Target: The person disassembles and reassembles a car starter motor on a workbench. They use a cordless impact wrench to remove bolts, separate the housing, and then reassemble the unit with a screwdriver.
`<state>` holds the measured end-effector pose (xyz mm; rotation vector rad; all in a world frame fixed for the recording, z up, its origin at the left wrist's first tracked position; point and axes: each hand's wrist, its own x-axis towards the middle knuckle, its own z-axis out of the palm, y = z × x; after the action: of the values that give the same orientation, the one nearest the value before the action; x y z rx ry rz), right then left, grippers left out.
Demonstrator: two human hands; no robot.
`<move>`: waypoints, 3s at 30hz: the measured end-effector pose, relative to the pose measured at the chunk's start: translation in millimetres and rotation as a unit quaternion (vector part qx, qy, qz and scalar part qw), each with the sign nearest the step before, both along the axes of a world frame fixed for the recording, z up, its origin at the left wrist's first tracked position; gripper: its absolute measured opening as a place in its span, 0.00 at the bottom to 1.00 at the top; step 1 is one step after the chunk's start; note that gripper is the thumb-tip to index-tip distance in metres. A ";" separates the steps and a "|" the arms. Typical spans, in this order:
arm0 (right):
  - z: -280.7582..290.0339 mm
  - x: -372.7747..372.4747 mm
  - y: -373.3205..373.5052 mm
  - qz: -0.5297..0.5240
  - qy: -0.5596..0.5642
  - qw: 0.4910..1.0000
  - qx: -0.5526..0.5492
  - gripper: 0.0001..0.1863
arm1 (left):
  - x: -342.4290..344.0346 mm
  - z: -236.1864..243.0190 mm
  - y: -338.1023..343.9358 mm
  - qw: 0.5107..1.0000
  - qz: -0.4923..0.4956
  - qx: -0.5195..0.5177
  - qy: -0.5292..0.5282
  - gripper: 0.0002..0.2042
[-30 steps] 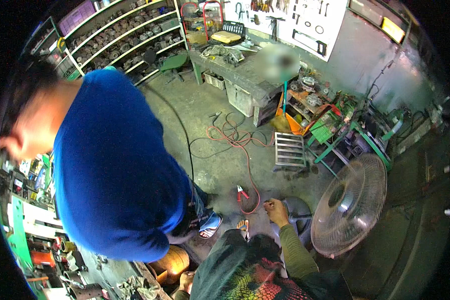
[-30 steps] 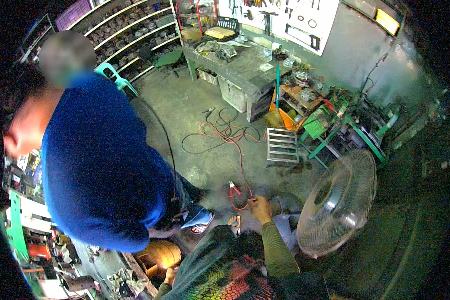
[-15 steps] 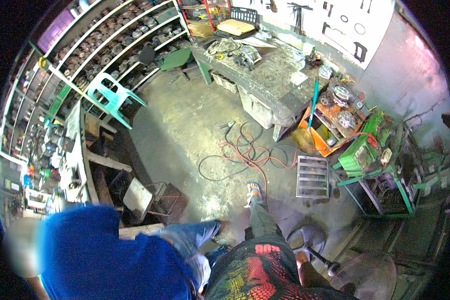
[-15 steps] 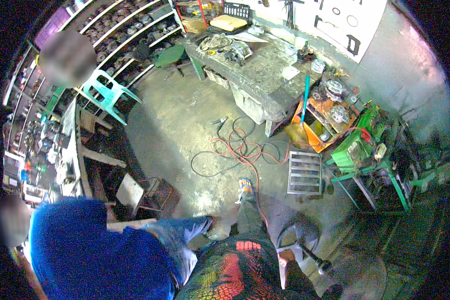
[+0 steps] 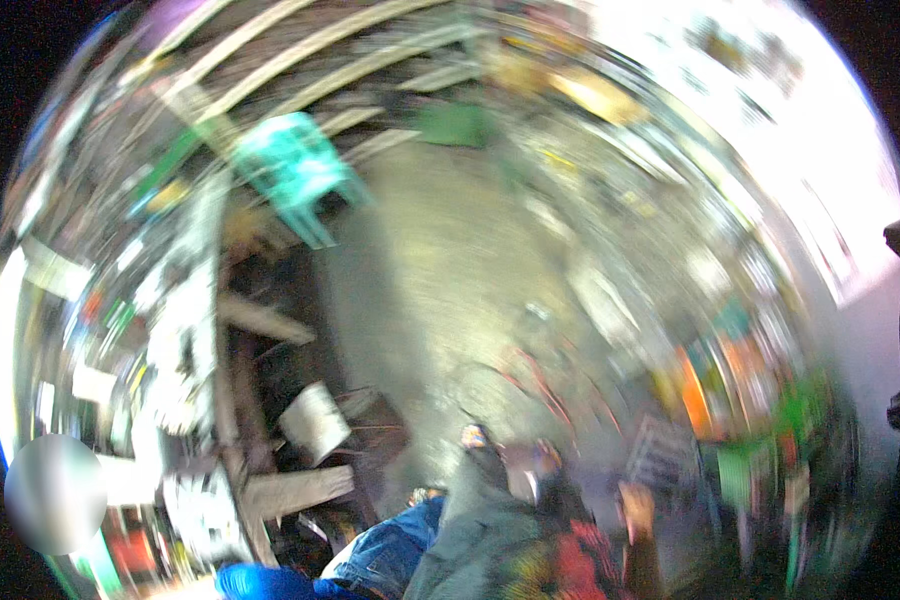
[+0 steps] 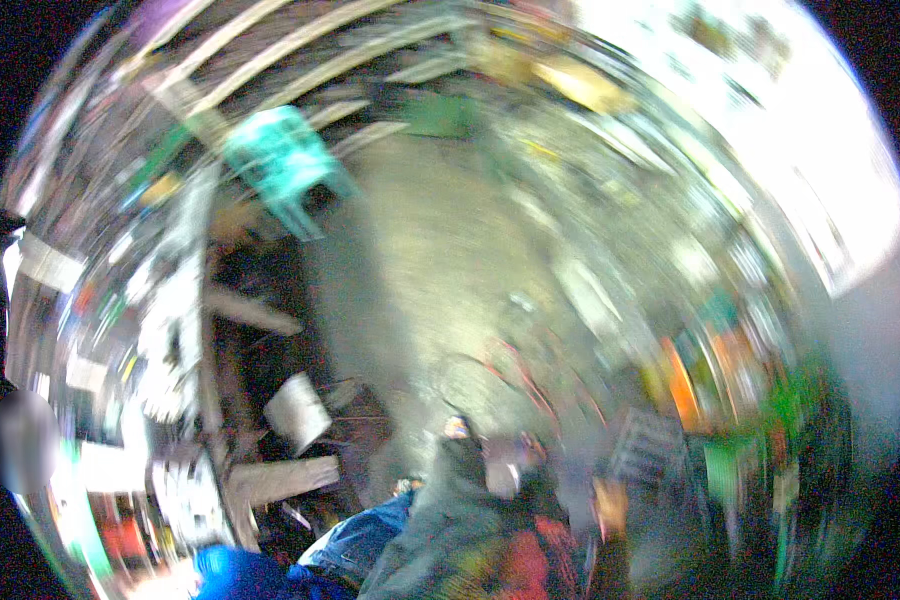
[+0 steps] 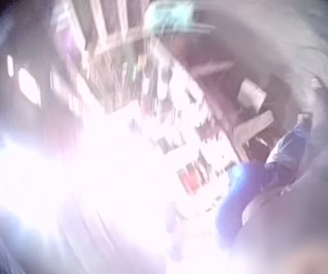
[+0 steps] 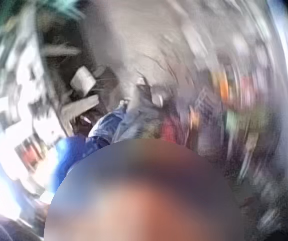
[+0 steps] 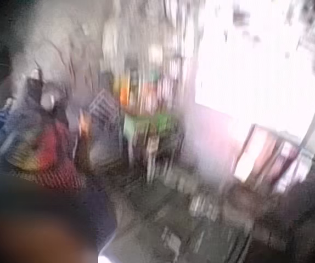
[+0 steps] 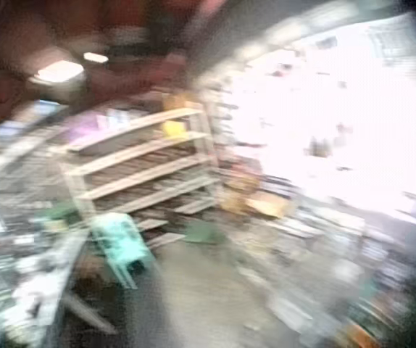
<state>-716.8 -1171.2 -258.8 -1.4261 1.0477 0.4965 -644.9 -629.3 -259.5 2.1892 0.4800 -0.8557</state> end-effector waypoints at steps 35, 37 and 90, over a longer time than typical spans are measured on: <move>205.7 1002.9 861.2 0.613 -0.381 0.688 0.075 0.11 | 225.7 354.1 761.8 0.773 0.534 0.344 0.011 0.24; 227.3 1023.1 907.5 0.637 -0.388 0.662 0.076 0.12 | 223.9 352.0 769.3 0.788 0.525 0.322 0.021 0.21; 369.9 1021.0 1090.7 0.848 -0.475 0.173 0.159 0.25 | 639.4 486.7 633.3 0.764 0.305 0.321 -0.470 0.19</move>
<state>304.1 -80.5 111.1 -1.3614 -2.1023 0.9056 -5.5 4.1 227.2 2.4266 0.9486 0.8878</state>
